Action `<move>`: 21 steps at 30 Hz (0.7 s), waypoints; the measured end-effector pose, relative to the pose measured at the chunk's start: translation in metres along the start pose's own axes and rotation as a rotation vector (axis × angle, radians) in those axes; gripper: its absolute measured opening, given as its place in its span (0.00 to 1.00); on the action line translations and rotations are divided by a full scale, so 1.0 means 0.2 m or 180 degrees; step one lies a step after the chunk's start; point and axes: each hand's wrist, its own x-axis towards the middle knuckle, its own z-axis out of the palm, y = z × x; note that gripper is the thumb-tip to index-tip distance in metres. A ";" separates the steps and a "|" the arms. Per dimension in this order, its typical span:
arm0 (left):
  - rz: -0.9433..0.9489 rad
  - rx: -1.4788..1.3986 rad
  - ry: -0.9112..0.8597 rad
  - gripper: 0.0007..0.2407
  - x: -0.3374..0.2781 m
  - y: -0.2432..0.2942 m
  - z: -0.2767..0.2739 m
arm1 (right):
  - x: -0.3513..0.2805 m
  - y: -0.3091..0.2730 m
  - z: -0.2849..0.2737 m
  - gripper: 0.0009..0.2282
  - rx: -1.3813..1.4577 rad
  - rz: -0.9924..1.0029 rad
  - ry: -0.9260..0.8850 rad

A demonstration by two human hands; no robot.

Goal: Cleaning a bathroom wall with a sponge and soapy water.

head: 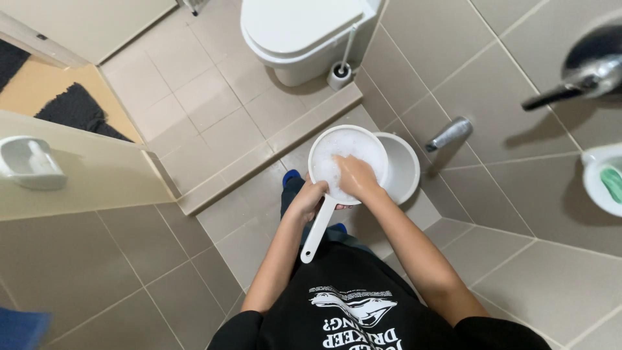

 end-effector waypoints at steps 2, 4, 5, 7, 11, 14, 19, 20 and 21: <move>0.0086 0.0233 0.0054 0.35 0.10 0.05 -0.12 | 0.12 -0.09 -0.07 0.17 0.0415 0.0068 0.0202; -0.0007 0.0162 -0.0038 0.34 0.10 0.23 -0.14 | 0.26 -0.14 -0.10 0.15 0.0752 0.0052 0.0487; -0.0116 0.0080 -0.0139 0.34 0.09 0.32 -0.15 | 0.32 -0.17 -0.11 0.14 0.1079 0.0058 0.0762; -0.0073 0.0140 -0.0124 0.34 0.13 0.49 -0.20 | 0.49 -0.19 -0.12 0.12 0.1369 -0.0096 0.0747; -0.0024 0.0352 -0.0020 0.34 0.27 0.75 -0.31 | 0.70 -0.30 -0.21 0.25 0.0762 -0.0717 0.1159; 0.0107 0.0599 -0.0017 0.35 0.32 0.96 -0.35 | 0.77 -0.53 -0.37 0.33 0.0465 0.0093 0.0229; 0.0081 0.0975 -0.0216 0.34 0.47 1.07 -0.45 | 0.90 -0.47 -0.22 0.27 0.0689 0.0362 0.0993; 0.0078 0.1002 -0.0325 0.33 0.52 1.09 -0.45 | 0.92 -0.45 -0.22 0.21 0.0966 0.0519 0.1286; 0.0076 0.1069 -0.0434 0.33 0.50 1.14 -0.40 | 0.93 -0.44 -0.24 0.21 0.0951 0.0593 0.1391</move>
